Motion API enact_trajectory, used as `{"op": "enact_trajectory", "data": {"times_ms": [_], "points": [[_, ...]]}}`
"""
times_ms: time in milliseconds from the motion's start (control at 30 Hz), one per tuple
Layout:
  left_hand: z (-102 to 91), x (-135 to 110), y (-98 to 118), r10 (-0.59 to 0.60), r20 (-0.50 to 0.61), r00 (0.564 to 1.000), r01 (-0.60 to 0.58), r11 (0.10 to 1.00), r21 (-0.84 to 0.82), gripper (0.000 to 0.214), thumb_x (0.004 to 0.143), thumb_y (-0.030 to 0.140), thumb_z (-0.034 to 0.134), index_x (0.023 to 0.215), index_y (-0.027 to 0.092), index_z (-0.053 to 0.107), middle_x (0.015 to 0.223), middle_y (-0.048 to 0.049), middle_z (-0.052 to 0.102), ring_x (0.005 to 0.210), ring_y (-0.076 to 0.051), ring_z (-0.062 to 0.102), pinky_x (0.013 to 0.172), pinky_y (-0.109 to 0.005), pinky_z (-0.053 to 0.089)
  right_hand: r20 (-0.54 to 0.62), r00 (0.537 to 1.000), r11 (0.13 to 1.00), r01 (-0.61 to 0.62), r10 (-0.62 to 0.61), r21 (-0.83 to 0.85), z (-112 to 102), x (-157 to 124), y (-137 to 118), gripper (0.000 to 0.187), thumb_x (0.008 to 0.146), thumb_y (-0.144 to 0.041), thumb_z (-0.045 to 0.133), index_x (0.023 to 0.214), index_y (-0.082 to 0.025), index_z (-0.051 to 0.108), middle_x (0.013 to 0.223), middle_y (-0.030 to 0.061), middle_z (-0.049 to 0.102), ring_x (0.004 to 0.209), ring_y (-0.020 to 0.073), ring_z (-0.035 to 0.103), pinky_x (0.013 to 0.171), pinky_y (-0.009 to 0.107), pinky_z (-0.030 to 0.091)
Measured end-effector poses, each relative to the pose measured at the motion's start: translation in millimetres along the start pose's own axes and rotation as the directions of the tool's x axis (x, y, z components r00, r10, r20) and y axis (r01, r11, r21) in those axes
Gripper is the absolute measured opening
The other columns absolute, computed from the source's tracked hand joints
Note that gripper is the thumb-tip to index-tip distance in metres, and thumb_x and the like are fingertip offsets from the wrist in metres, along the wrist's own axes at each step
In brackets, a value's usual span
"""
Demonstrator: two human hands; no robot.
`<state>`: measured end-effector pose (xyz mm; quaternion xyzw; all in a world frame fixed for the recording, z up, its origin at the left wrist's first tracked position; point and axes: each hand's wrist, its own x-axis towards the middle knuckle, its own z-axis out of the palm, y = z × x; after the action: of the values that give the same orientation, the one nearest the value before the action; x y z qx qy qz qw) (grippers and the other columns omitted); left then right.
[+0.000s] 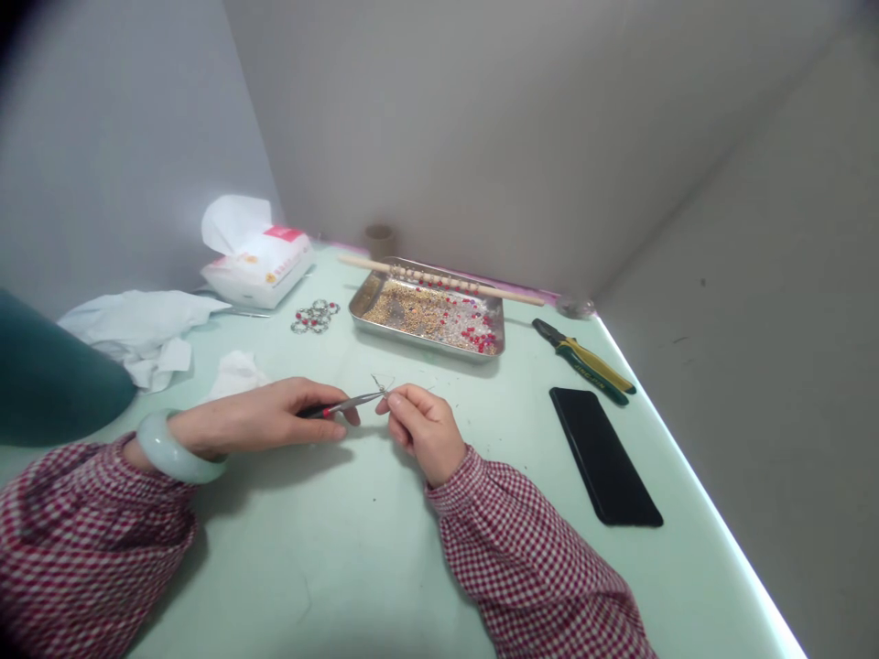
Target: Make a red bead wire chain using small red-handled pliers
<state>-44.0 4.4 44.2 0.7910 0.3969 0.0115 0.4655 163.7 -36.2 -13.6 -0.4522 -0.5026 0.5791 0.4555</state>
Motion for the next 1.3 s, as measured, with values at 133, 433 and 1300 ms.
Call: {"op": "enact_trajectory", "data": {"times_ms": [133,433,1300], "points": [[0.3,0.1,-0.9,-0.008,0.003,1.0,0.008,1.0,-0.008,0.032,0.082,0.043,0.051,0.096,0.018,0.064,0.083,-0.0013,0.06,0.072,-0.015,0.047,0.061,-0.024,0.034,-0.005,1.0,1.0,0.006,-0.006,0.004,0.3,-0.5,0.2,0.025,0.086,-0.038,0.052,0.079,-0.016,0.062,0.045,-0.0079,0.041,0.038,0.0043,0.028,0.038,0.019,0.02],[-0.2,1.0,-2.4,-0.013,-0.006,1.0,0.013,1.0,-0.007,0.033,0.08,0.044,0.055,0.098,0.018,0.064,0.084,-0.0009,0.06,0.072,-0.015,0.047,0.061,-0.024,0.033,-0.035,0.999,0.999,0.03,-0.031,-0.031,2.9,-1.8,0.4,0.025,0.085,-0.038,0.053,0.079,-0.016,0.062,0.045,-0.0076,0.04,0.039,0.0054,0.028,0.039,0.02,0.02],[-3.7,0.0,-4.1,0.006,0.016,1.0,-0.007,1.0,0.026,0.036,0.079,0.042,0.054,0.104,0.02,0.066,0.083,-0.0018,0.06,0.071,-0.015,0.048,0.062,-0.024,0.034,0.024,0.999,0.999,0.022,-0.023,0.046,0.6,-1.4,1.6,0.024,0.085,-0.037,0.053,0.078,-0.016,0.063,0.044,-0.0076,0.04,0.038,0.0052,0.027,0.038,0.02,0.019]]}}
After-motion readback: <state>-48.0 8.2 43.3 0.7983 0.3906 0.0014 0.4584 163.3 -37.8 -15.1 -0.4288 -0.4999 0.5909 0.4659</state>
